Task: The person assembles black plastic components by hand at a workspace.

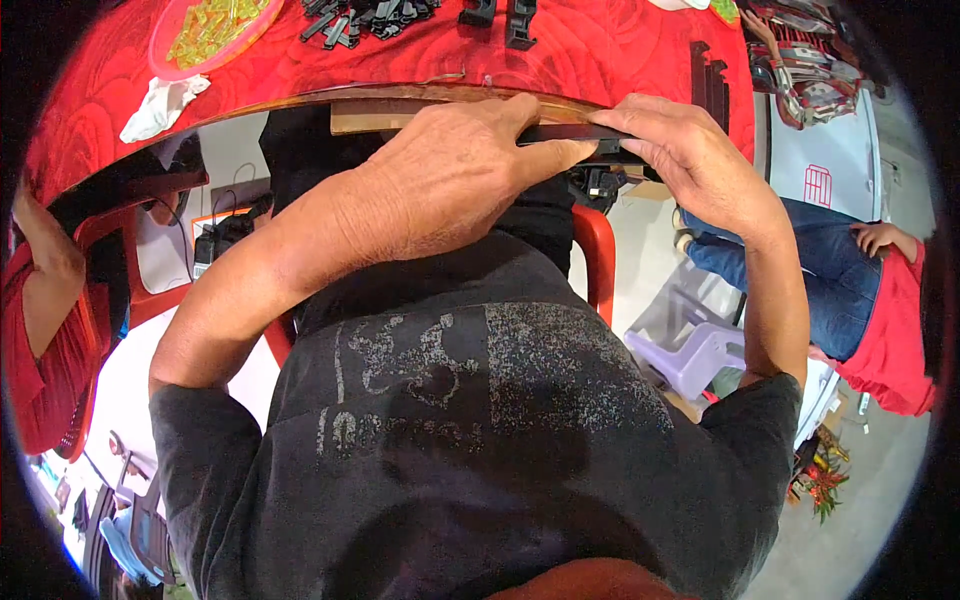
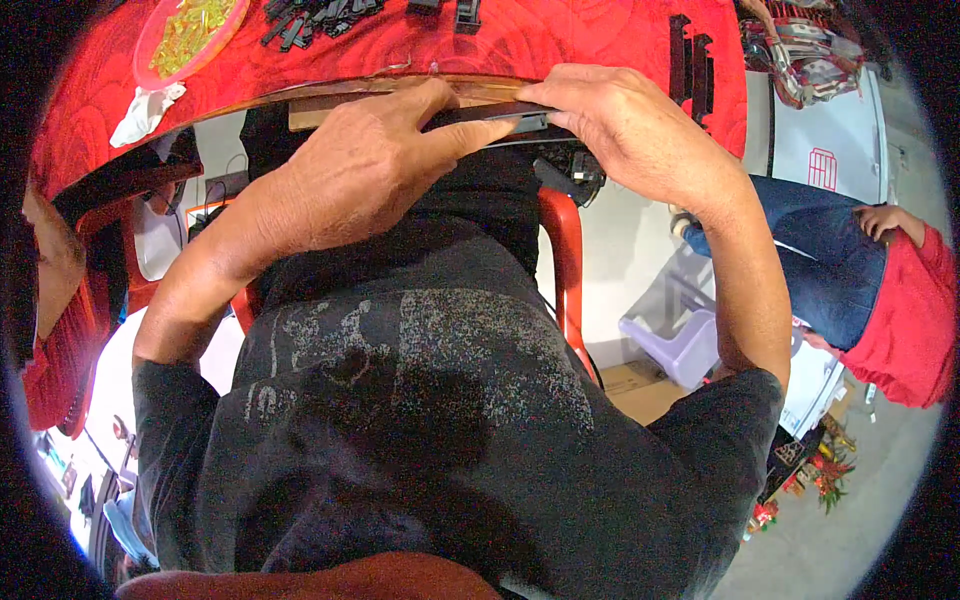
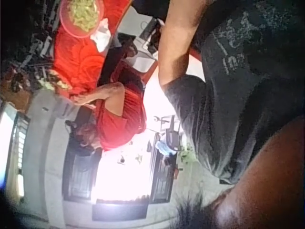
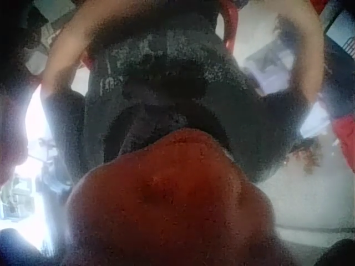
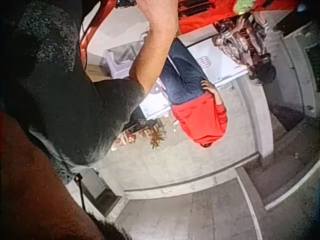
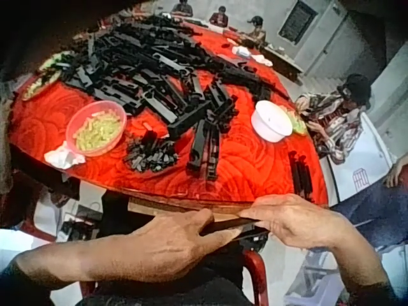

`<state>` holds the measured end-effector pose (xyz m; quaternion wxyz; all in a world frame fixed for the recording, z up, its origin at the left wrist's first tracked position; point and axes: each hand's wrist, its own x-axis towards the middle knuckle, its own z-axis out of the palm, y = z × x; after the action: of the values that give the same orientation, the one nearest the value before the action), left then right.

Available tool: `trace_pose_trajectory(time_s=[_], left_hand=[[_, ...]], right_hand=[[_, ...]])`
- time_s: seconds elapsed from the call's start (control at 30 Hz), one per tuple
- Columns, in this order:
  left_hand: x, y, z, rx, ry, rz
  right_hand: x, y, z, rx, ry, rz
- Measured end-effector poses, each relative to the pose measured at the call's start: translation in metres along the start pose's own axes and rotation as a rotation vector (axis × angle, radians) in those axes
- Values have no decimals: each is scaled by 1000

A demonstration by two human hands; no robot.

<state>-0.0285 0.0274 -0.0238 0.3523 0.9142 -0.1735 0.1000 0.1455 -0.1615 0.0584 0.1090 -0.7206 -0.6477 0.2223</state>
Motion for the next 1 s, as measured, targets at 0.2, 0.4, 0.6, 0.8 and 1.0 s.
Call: trace_pose_trajectory(time_s=[0.2, 0.4, 0.6, 0.8, 1.0], left_hand=[[1, 4, -4, -39, 13, 1], [1, 7, -8, -40, -70, -58], [-1, 8, -8, 2, -46, -43], [-2, 6, -7, -10, -27, -41], [-1, 4, -4, 17, -3, -31]], right_hand=[[0, -2, 0, 47, -15, 4], [-1, -2, -1, 71, -60, 16], [0, -4, -1, 62, -55, 36], [1, -3, 2, 50, -44, 38], [-1, 1, 7, 20, 25, 16]])
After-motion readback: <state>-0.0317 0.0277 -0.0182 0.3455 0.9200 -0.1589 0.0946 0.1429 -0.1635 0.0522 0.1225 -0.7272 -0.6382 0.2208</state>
